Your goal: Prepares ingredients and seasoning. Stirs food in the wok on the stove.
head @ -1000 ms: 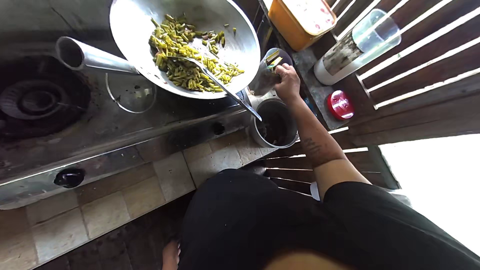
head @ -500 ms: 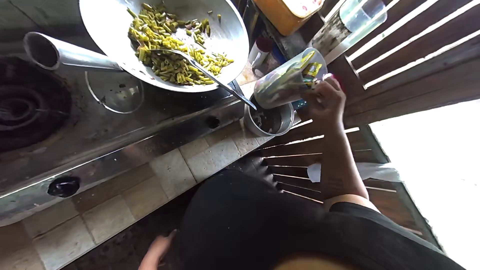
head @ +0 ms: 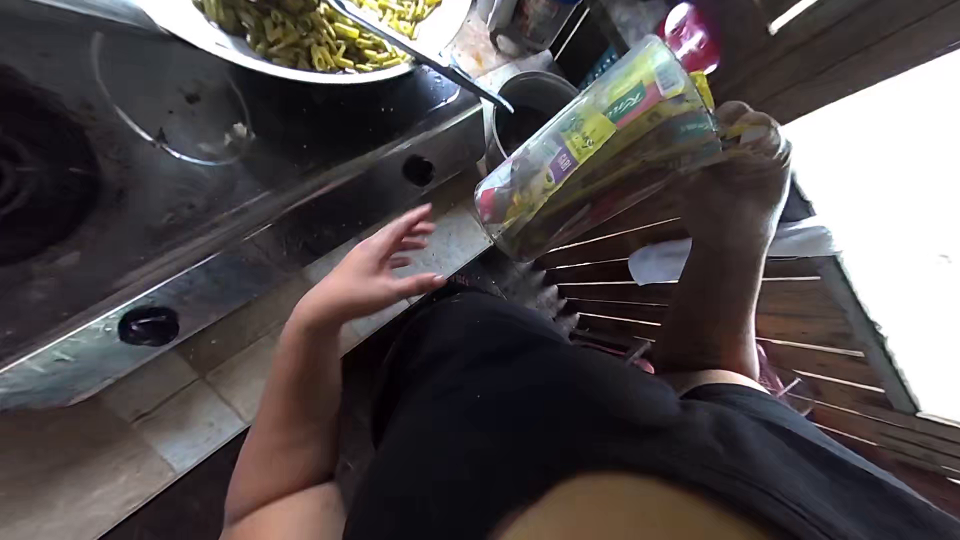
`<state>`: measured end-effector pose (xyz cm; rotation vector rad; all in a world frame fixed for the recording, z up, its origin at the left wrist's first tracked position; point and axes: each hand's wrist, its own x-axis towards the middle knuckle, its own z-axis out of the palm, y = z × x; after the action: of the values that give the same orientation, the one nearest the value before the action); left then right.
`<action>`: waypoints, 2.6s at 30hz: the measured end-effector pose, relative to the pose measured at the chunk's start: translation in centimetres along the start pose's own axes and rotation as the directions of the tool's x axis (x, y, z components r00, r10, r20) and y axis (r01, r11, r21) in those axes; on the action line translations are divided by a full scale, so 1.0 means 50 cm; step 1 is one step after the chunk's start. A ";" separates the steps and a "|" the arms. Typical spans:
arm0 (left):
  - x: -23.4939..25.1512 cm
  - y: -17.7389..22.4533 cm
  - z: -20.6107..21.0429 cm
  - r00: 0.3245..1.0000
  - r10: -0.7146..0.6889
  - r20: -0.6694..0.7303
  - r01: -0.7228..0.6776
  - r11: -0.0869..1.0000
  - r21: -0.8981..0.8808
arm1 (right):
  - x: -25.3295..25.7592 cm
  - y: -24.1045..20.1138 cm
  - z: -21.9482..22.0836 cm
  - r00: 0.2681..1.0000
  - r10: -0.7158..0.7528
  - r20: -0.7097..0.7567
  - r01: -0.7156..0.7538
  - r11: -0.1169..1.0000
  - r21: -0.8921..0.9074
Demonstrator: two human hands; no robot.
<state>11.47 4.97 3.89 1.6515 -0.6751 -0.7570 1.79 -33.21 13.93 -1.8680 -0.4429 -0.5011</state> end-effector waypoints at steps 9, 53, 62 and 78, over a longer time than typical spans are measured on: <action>0.121 -0.077 0.144 0.991 0.127 0.040 -0.018 0.426 -0.904 | 0.004 0.016 0.131 0.978 0.207 -0.020 -0.208 0.978 -0.005; 0.226 -0.056 0.147 0.933 0.297 0.205 0.129 0.256 -0.958 | 0.098 -0.042 0.059 0.679 0.384 0.625 -0.105 0.894 -0.436; 0.226 -0.036 0.168 0.946 0.196 0.257 0.201 0.264 -0.943 | 0.065 0.007 0.077 0.742 0.498 0.448 -0.256 0.829 -0.497; 0.241 -0.030 0.181 0.966 0.200 0.166 0.106 0.280 -0.954 | 0.091 -0.071 0.030 0.707 0.496 0.504 0.064 0.665 -0.744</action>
<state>12.04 -9.52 -0.47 0.3509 -0.2684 -1.0554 3.94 -30.33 18.69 -2.8575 -0.4986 0.3070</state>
